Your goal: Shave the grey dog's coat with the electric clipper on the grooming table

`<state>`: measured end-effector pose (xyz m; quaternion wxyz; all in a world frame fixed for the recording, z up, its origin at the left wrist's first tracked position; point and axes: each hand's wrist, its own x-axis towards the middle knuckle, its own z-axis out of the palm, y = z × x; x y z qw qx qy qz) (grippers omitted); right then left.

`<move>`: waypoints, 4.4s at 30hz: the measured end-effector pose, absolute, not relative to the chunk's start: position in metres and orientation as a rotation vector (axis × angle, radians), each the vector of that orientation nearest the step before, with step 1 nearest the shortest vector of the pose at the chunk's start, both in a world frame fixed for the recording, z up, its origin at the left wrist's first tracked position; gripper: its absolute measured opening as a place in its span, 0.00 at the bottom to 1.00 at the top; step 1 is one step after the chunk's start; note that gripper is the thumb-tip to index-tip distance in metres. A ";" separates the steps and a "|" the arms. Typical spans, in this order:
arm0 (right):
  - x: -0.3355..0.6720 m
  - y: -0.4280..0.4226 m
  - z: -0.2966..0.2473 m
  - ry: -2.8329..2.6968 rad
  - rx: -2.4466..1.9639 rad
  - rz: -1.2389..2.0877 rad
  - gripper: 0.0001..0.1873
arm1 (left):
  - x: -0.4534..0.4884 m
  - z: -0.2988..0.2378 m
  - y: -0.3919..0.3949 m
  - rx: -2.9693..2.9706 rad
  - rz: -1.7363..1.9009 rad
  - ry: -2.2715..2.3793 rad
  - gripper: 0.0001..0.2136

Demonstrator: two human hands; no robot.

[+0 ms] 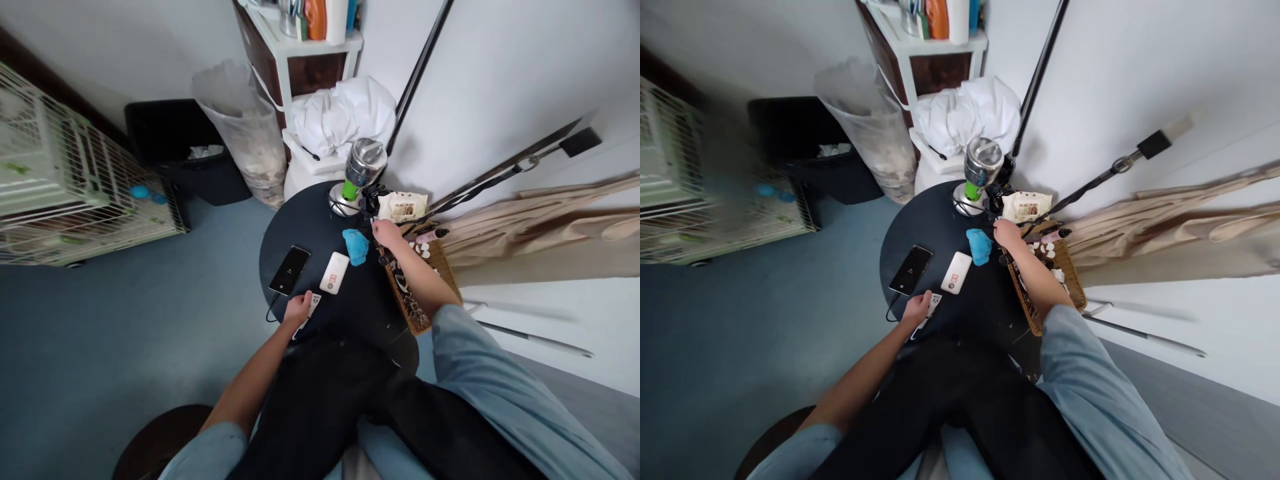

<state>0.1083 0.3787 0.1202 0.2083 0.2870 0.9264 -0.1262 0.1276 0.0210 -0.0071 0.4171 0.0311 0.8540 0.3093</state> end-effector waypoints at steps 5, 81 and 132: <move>0.041 0.375 0.098 2.422 0.829 -0.422 0.20 | 0.130 -0.010 0.024 0.081 0.763 2.155 0.26; 0.377 -0.255 0.240 1.073 -2.360 -1.082 0.16 | 0.587 0.221 -0.357 -0.174 2.270 2.274 0.22; 0.455 -0.427 0.244 1.283 -2.714 -1.052 0.24 | 0.637 0.227 -0.552 -0.297 2.217 2.294 0.23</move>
